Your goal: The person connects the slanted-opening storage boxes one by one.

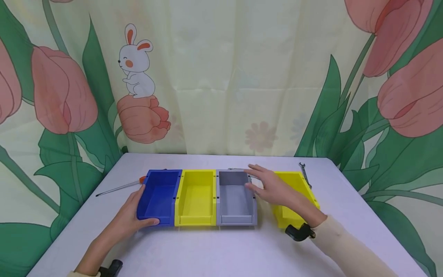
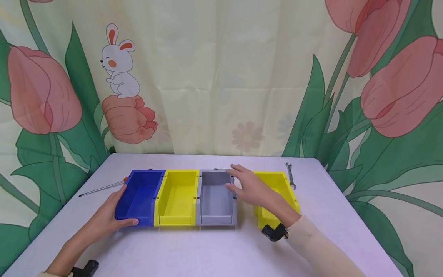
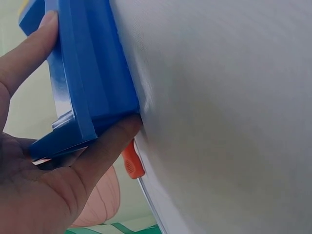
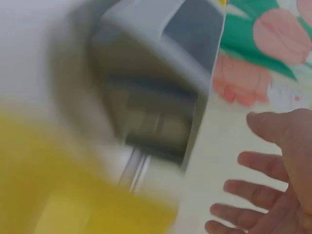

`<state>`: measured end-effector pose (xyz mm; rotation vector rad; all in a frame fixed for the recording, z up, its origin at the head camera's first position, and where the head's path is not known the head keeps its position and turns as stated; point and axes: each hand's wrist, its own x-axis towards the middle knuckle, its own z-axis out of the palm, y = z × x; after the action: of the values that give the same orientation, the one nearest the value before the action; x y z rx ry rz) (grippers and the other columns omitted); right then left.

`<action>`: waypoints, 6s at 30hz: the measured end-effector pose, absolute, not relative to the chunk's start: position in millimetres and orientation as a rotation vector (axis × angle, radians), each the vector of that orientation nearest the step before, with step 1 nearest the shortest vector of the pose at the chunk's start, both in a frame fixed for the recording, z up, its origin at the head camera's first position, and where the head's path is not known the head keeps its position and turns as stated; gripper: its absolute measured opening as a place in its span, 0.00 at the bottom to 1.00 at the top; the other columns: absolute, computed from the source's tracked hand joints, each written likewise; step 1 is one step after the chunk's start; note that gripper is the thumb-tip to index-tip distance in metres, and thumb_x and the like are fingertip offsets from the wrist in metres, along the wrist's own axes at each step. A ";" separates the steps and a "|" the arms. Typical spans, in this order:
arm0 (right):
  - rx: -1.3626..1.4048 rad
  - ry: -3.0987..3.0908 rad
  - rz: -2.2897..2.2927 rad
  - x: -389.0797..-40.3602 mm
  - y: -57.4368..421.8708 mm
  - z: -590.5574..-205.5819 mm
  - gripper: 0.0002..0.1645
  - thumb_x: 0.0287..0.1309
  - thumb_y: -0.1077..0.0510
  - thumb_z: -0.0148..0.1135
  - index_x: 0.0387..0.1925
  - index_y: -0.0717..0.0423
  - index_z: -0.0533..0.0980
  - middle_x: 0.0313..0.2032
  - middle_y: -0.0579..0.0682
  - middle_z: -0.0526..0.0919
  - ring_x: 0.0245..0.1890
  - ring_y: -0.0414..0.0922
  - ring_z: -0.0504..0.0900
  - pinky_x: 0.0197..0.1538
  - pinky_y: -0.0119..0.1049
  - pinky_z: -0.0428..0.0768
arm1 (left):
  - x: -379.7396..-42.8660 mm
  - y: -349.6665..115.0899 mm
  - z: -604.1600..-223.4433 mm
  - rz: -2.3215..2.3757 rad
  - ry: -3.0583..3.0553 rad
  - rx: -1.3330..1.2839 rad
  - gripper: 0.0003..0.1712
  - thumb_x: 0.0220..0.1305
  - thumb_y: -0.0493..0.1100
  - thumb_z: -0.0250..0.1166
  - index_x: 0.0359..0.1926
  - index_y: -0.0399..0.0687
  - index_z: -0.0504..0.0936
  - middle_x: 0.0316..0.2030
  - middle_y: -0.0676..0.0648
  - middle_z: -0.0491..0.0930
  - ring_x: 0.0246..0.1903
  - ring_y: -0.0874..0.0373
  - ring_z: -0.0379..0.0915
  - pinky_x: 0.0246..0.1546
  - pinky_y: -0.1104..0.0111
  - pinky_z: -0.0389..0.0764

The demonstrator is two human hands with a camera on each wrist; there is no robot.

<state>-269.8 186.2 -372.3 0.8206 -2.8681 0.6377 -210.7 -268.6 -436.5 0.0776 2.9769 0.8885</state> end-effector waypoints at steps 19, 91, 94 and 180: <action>0.131 -3.065 0.695 -241.5 324.5 -401.6 0.45 0.71 0.54 0.66 0.78 0.71 0.58 0.69 0.77 0.71 0.56 0.70 0.82 0.54 0.55 0.91 | -211.1 -267.7 -433.5 0.903 2.960 0.073 0.83 0.50 0.66 0.82 0.85 0.38 0.35 0.79 0.22 0.47 0.75 0.20 0.52 0.69 0.27 0.65; 0.221 -2.949 0.835 -253.7 271.7 -374.5 0.42 0.74 0.61 0.58 0.81 0.68 0.54 0.64 0.77 0.79 0.51 0.63 0.89 0.53 0.53 0.91 | -209.7 -267.5 -436.4 0.924 2.978 0.129 0.79 0.52 0.63 0.83 0.85 0.38 0.37 0.79 0.24 0.50 0.75 0.21 0.55 0.70 0.27 0.66; 0.216 -2.953 0.835 -253.6 269.9 -375.4 0.42 0.74 0.61 0.58 0.81 0.68 0.54 0.64 0.77 0.78 0.54 0.66 0.87 0.55 0.54 0.90 | -210.1 -267.6 -436.8 0.924 2.986 0.132 0.79 0.52 0.63 0.83 0.85 0.39 0.37 0.79 0.24 0.50 0.75 0.21 0.55 0.70 0.27 0.66; 0.914 -3.020 0.640 -271.8 215.0 -378.1 0.38 0.82 0.46 0.51 0.82 0.59 0.59 0.80 0.60 0.65 0.80 0.63 0.66 0.79 0.63 0.68 | -209.5 -268.2 -433.0 0.901 2.973 0.078 0.81 0.52 0.64 0.83 0.86 0.40 0.36 0.80 0.24 0.49 0.76 0.22 0.53 0.71 0.27 0.65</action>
<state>-271.8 215.0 -378.1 0.9143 -3.0197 0.6400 -209.5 -268.2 -433.0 0.0775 2.9734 0.9007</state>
